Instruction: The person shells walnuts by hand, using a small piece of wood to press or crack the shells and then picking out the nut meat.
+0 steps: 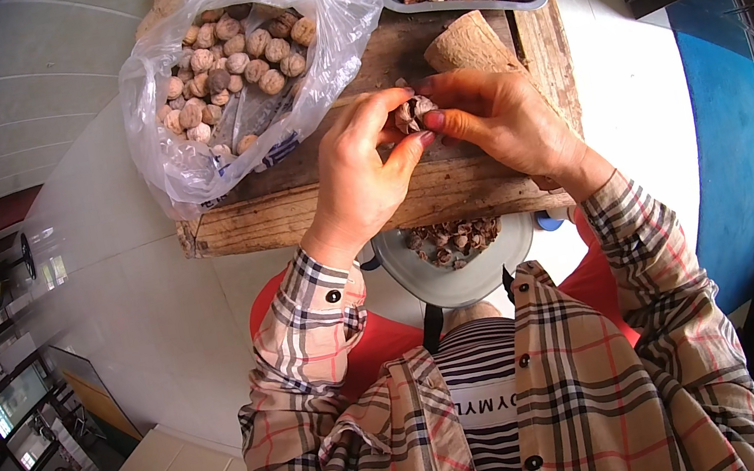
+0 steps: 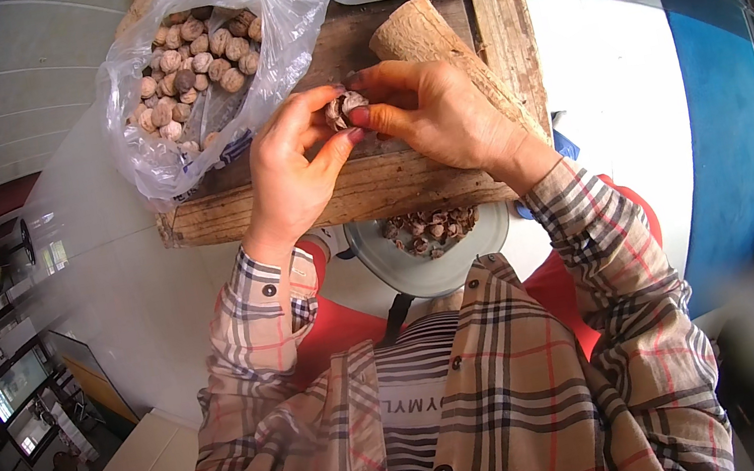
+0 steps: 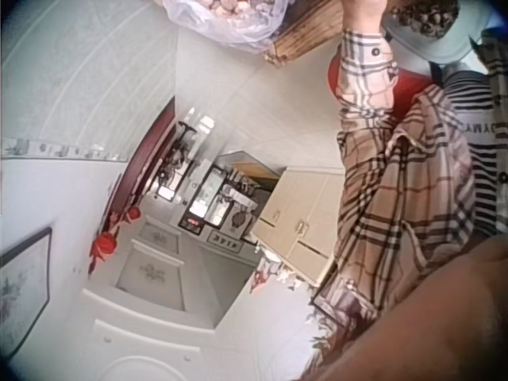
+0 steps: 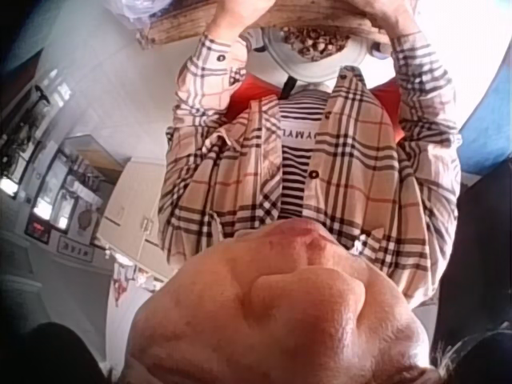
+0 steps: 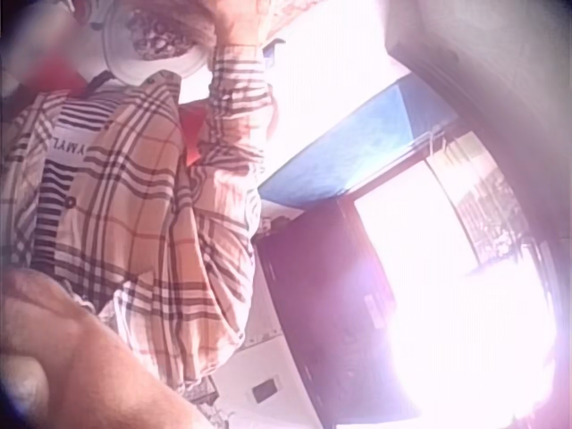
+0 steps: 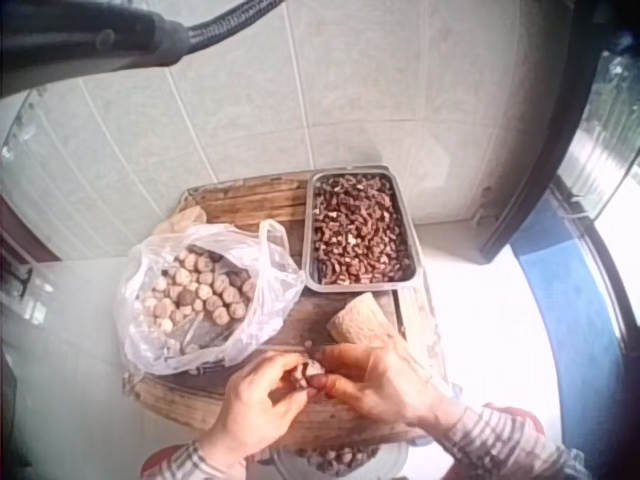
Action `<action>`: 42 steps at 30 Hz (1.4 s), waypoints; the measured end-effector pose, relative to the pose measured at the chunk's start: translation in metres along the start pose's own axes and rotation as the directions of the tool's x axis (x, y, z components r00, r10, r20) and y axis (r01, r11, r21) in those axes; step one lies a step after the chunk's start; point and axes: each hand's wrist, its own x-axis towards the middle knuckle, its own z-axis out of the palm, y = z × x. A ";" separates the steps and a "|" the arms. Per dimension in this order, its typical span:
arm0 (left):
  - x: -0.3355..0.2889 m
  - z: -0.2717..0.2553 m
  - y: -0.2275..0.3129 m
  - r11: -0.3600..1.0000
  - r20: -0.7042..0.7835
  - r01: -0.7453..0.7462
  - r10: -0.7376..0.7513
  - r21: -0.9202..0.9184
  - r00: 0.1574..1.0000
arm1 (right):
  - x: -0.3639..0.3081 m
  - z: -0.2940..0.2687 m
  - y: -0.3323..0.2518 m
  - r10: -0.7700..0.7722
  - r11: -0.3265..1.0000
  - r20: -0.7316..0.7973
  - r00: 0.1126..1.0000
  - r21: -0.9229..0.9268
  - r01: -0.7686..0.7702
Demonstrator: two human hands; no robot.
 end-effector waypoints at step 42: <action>0.002 0.002 0.007 0.993 -0.090 -0.046 0.056 0.113 0.994 | 0.002 0.014 0.010 0.180 0.930 -0.064 0.982 0.336 -0.148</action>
